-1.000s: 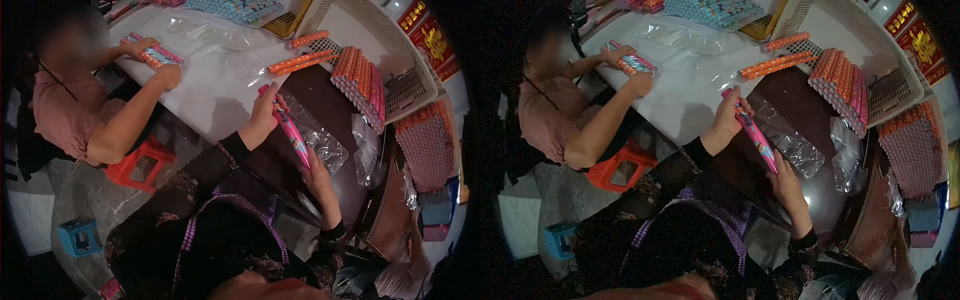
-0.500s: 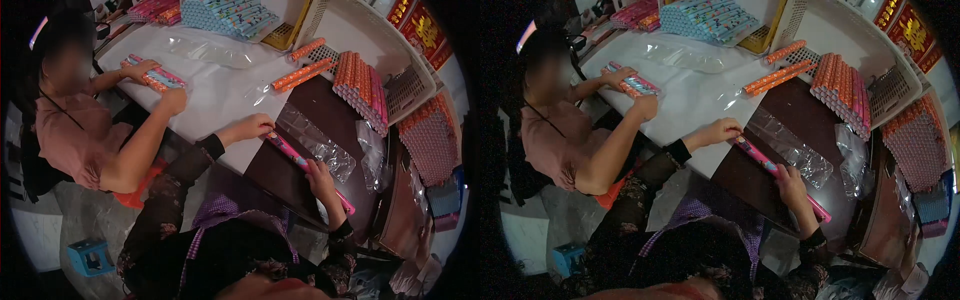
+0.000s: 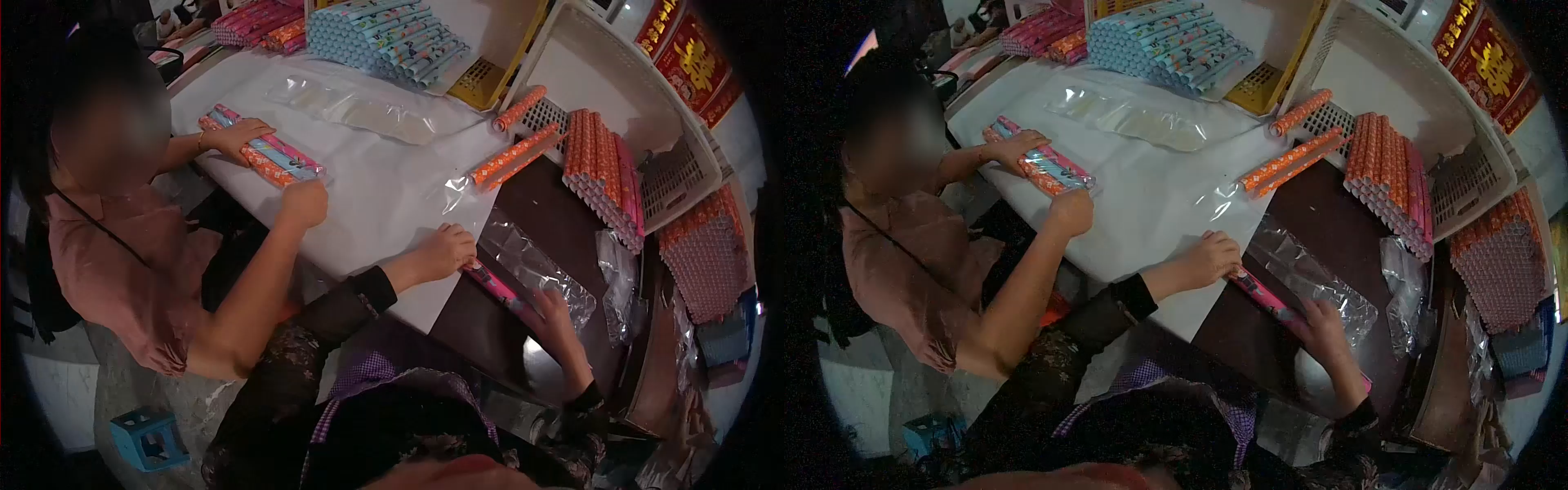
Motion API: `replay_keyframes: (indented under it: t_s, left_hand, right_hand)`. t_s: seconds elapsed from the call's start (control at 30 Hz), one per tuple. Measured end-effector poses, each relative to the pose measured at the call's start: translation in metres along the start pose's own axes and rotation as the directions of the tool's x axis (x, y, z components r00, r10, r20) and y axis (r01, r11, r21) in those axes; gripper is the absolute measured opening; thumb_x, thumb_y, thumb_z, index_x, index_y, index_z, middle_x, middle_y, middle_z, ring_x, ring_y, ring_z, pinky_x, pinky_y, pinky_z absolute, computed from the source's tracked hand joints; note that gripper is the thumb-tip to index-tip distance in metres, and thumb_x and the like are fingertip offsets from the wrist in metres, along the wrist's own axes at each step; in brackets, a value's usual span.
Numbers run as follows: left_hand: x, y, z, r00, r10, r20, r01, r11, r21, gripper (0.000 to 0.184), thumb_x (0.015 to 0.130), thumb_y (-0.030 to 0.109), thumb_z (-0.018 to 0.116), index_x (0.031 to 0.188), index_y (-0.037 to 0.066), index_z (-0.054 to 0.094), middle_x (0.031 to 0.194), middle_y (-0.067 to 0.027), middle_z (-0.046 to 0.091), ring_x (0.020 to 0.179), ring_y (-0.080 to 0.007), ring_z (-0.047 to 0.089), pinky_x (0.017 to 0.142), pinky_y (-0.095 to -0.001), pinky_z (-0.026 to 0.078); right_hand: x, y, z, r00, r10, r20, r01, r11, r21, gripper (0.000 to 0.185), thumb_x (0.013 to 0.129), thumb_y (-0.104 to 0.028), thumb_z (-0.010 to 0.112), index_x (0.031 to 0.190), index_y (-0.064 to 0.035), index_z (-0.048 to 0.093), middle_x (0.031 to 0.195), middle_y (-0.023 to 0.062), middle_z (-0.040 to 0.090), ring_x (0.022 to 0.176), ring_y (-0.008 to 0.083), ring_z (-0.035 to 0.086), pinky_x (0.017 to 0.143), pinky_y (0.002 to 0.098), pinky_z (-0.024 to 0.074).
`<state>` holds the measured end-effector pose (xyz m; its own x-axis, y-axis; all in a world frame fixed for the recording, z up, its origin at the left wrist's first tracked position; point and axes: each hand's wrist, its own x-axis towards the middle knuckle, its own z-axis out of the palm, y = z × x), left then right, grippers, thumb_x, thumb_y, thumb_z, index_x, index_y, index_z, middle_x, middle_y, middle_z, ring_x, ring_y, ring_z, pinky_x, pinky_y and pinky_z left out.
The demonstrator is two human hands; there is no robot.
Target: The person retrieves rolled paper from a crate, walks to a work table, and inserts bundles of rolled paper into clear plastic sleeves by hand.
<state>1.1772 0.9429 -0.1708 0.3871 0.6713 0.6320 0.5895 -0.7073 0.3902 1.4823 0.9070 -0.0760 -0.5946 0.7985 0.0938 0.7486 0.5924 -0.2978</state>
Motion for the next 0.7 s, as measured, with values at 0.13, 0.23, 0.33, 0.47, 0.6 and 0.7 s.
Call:
replay_keyframes:
  t_s: [0.13,0.23,0.33,0.47,0.6,0.7]
  left_hand:
    - [-0.003,-0.002,0.008,0.999,-0.010,-0.046,0.011,1.000,0.027,0.009,0.081,0.022,0.064,0.084,0.014,0.063,0.091,-0.0001,0.057,0.095,-0.0220,0.052,0.085,-0.0364,0.042]
    - [-0.003,-0.002,0.005,0.997,0.033,-0.068,-0.030,0.998,0.048,0.010,0.079,0.023,0.066,0.085,0.014,0.064,0.091,-0.0015,0.057,0.095,-0.0226,0.053,0.084,-0.0365,0.042]
    - [-0.004,-0.001,0.007,0.999,-0.032,0.025,0.031,0.999,0.033,0.015,0.074,0.015,0.068,0.086,0.012,0.061,0.097,-0.0018,0.058,0.098,-0.0229,0.052,0.085,-0.0357,0.041]
    - [-0.002,0.001,0.005,0.999,-0.018,-0.039,0.017,1.000,-0.025,0.012,0.075,0.019,0.066,0.082,0.012,0.059,0.093,-0.0042,0.056,0.093,-0.0241,0.052,0.084,-0.0370,0.041]
    - [-0.004,0.001,0.001,0.999,-0.041,0.007,0.042,0.994,-0.100,0.014,0.074,0.016,0.065,0.086,0.011,0.059,0.096,-0.0057,0.054,0.095,-0.0256,0.050,0.084,-0.0376,0.040]
    - [-0.003,0.002,-0.006,0.999,-0.041,0.018,0.043,0.994,-0.098,0.016,0.073,0.016,0.063,0.088,0.010,0.060,0.095,-0.0059,0.054,0.096,-0.0258,0.049,0.084,-0.0376,0.039]
  right_hand:
    - [0.085,0.001,-0.015,0.995,0.064,-0.070,-0.041,0.957,0.288,0.029,0.079,-0.007,0.070,0.106,0.0008,0.062,0.096,0.0160,0.063,0.083,0.0259,0.063,0.073,0.0345,0.0504]
    - [0.172,0.004,-0.013,0.996,-0.016,-0.083,0.052,0.893,0.448,0.024,0.085,-0.010,0.065,0.105,0.0030,0.063,0.092,0.0101,0.067,0.077,0.0160,0.062,0.068,0.0291,0.0499]
    - [0.280,0.003,-0.012,0.992,0.032,0.120,-0.096,0.811,0.577,0.027,0.086,-0.019,0.065,0.105,0.0001,0.064,0.086,0.0024,0.063,0.074,0.0088,0.058,0.063,0.0246,0.0484]
    - [0.432,0.007,0.024,0.968,0.191,0.161,-0.248,0.668,0.702,0.032,0.081,-0.031,0.070,0.093,-0.0018,0.065,0.081,0.0021,0.064,0.071,0.0117,0.060,0.058,0.0293,0.0470]
    - [0.546,-0.018,0.078,0.972,0.141,-0.190,-0.028,0.867,0.498,0.041,0.081,-0.030,0.071,0.108,-0.0015,0.062,0.085,0.0087,0.066,0.082,0.0235,0.065,0.066,0.0362,0.0504]
    - [0.592,-0.043,0.107,0.892,0.022,-0.451,0.069,0.981,0.184,0.045,0.079,-0.028,0.071,0.116,-0.0061,0.059,0.096,0.0159,0.065,0.090,0.0354,0.064,0.074,0.0461,0.0490]
